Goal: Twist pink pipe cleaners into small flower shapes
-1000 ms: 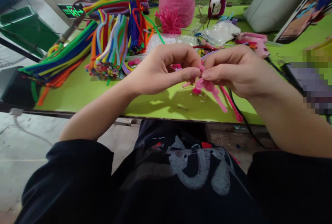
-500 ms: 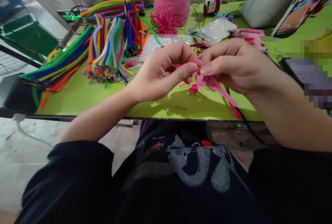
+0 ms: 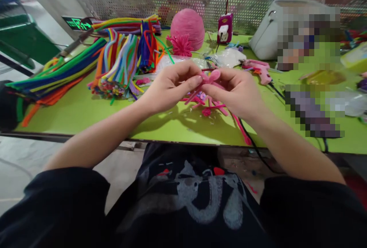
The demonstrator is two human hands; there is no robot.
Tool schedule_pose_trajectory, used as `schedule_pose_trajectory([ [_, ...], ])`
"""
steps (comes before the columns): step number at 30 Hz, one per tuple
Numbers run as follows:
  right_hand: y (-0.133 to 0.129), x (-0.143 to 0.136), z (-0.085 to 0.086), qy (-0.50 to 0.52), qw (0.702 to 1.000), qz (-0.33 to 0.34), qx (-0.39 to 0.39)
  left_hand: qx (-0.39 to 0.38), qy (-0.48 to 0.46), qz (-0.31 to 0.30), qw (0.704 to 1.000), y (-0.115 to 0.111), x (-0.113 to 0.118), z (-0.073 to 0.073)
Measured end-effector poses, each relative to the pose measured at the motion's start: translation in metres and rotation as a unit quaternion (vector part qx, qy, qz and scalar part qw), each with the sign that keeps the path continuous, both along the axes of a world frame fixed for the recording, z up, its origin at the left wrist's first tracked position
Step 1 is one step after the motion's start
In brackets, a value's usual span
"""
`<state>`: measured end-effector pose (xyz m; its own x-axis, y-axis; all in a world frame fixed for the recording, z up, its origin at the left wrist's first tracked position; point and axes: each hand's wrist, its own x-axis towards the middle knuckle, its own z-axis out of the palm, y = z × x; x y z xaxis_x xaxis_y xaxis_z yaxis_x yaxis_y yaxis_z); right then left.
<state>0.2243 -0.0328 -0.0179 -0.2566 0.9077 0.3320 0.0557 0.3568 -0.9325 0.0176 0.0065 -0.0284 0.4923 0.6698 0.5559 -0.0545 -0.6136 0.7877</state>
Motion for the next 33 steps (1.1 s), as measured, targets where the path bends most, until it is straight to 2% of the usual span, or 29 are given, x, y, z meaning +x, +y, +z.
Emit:
schedule_pose_trajectory([
  [9,-0.002,-0.011,-0.01,0.038,0.996,0.018,-0.074,0.012,-0.033,-0.033,0.999,0.008,-0.005,0.007],
  [14,-0.004,-0.018,-0.013,0.075,0.991,0.073,-0.078,0.009,-0.008,0.011,1.0,0.004,-0.006,0.009],
  [17,-0.005,-0.019,-0.014,0.073,0.992,0.074,-0.072,0.004,0.016,-0.008,1.0,0.001,-0.007,0.011],
  [20,-0.006,-0.018,-0.015,0.078,0.993,0.056,-0.066,0.021,-0.01,-0.026,0.999,0.002,-0.009,0.014],
  [24,-0.007,-0.022,-0.017,0.116,0.989,0.075,-0.058,0.014,0.011,-0.004,1.0,0.0,-0.01,0.014],
  [30,-0.009,-0.023,-0.012,0.064,0.995,0.032,-0.072,0.036,0.021,0.034,0.999,-0.002,-0.009,0.014],
  [33,-0.011,-0.016,-0.01,0.055,0.994,0.044,-0.087,0.042,-0.003,0.053,0.998,-0.002,-0.009,0.018],
])
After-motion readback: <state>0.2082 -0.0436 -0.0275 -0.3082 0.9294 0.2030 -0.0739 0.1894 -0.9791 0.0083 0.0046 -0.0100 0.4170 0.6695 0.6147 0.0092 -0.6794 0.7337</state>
